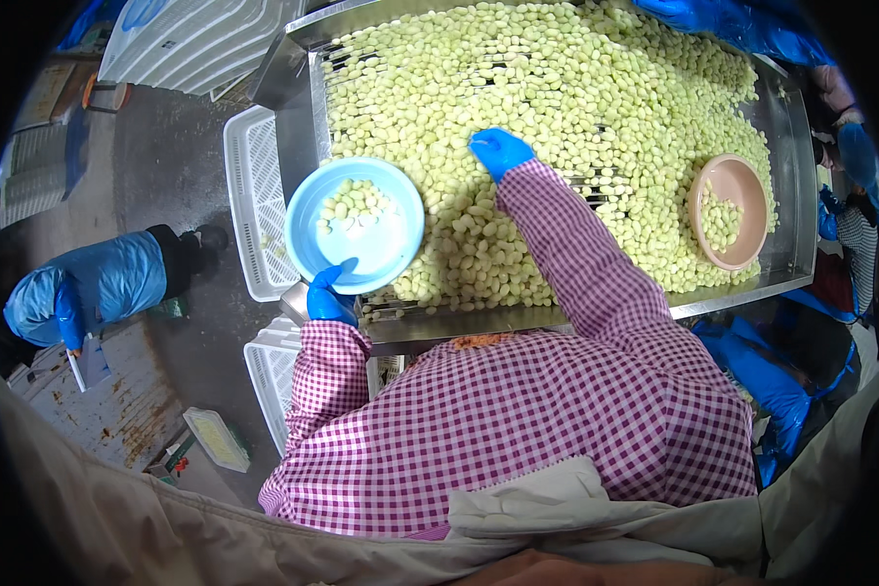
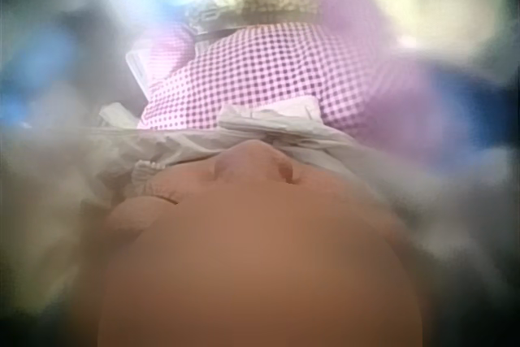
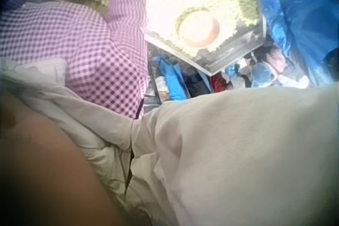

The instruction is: The person sorts peeled garlic cloves on a moving conveyor belt, picking individual cloves and placing them into a small blue bowl held in the left hand. Other workers in blue aprons and gloves are visible nearby, also handling garlic.

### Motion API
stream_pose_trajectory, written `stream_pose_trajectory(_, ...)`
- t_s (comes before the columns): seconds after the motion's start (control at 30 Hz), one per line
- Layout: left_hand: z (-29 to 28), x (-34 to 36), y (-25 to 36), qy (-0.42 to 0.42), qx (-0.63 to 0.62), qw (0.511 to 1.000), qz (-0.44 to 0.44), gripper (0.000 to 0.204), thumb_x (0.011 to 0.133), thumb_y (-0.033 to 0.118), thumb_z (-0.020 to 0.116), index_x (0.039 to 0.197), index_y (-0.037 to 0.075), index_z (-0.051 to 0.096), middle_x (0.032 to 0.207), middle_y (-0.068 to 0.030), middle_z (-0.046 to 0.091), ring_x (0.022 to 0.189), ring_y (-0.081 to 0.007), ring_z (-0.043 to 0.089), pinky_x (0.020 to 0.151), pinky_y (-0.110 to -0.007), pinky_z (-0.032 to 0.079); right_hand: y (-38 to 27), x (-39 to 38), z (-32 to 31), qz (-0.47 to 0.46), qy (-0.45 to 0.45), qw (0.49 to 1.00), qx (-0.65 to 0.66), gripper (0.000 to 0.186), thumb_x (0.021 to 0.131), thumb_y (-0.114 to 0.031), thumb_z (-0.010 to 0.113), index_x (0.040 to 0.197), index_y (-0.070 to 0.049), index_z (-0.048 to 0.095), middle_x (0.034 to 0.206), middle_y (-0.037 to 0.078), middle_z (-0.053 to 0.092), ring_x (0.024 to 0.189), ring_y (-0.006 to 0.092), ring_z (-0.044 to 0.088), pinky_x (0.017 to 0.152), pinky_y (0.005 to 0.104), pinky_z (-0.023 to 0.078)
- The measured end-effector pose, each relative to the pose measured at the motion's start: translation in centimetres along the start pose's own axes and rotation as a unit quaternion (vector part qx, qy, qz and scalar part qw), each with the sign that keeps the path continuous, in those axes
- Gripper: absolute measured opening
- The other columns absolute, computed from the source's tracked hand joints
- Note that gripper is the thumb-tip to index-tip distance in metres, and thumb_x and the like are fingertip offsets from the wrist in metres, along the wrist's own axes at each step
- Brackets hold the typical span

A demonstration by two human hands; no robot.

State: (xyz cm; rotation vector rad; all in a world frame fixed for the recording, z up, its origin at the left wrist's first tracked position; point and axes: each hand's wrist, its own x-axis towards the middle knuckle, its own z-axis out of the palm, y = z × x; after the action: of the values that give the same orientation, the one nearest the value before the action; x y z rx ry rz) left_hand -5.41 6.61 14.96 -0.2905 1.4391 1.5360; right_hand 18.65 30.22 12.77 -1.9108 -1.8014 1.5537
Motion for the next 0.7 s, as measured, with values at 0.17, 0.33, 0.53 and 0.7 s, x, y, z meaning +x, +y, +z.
stream_pose_trajectory(0.17,-0.1,0.0,-0.8,-0.014,0.002,0.999,-0.034,0.062,0.075,0.004,0.050,0.136,0.003,0.036,0.130,-0.0189,0.048,0.117,-0.0363,0.051,0.099,-0.052,0.044,2.2,-4.4,0.2,-0.153,-0.051,0.987,0.002,0.030,0.091,-0.036,0.057,0.110,-0.013,0.064,0.099,0.005,0.065,0.086,0.0160,0.063,0.076,0.0287,0.054)
stream_pose_trajectory(0.33,-2.8,-1.5,-0.9,-0.006,-0.003,0.999,-0.035,0.062,0.074,0.004,0.050,0.135,0.003,0.038,0.128,-0.0186,0.050,0.115,-0.0360,0.052,0.098,-0.051,0.044,6.0,-7.3,3.9,-0.176,-0.084,0.925,-0.325,0.034,0.095,-0.034,0.047,0.125,-0.018,0.054,0.120,0.001,0.059,0.102,0.0208,0.060,0.090,0.0367,0.049)
stream_pose_trajectory(0.53,-1.1,-1.1,-0.9,-0.021,0.057,0.998,-0.011,0.060,0.073,0.004,0.053,0.131,0.001,0.042,0.125,-0.0189,0.053,0.112,-0.0353,0.054,0.097,-0.049,0.046,4.9,-6.5,2.3,-0.040,-0.053,0.998,0.005,0.033,0.093,-0.034,0.053,0.119,-0.015,0.057,0.101,0.006,0.066,0.085,0.0170,0.063,0.074,0.0315,0.052)
stream_pose_trajectory(0.7,2.1,-0.8,-0.7,-0.049,0.072,0.995,-0.041,0.048,0.073,0.004,0.058,0.118,-0.009,0.051,0.116,-0.0216,0.057,0.107,-0.0327,0.056,0.095,-0.042,0.047,1.2,-4.3,-4.4,-0.094,-0.208,0.968,0.104,0.031,0.092,-0.028,0.055,0.119,-0.014,0.061,0.094,0.005,0.066,0.071,0.0108,0.059,0.063,0.0249,0.051)
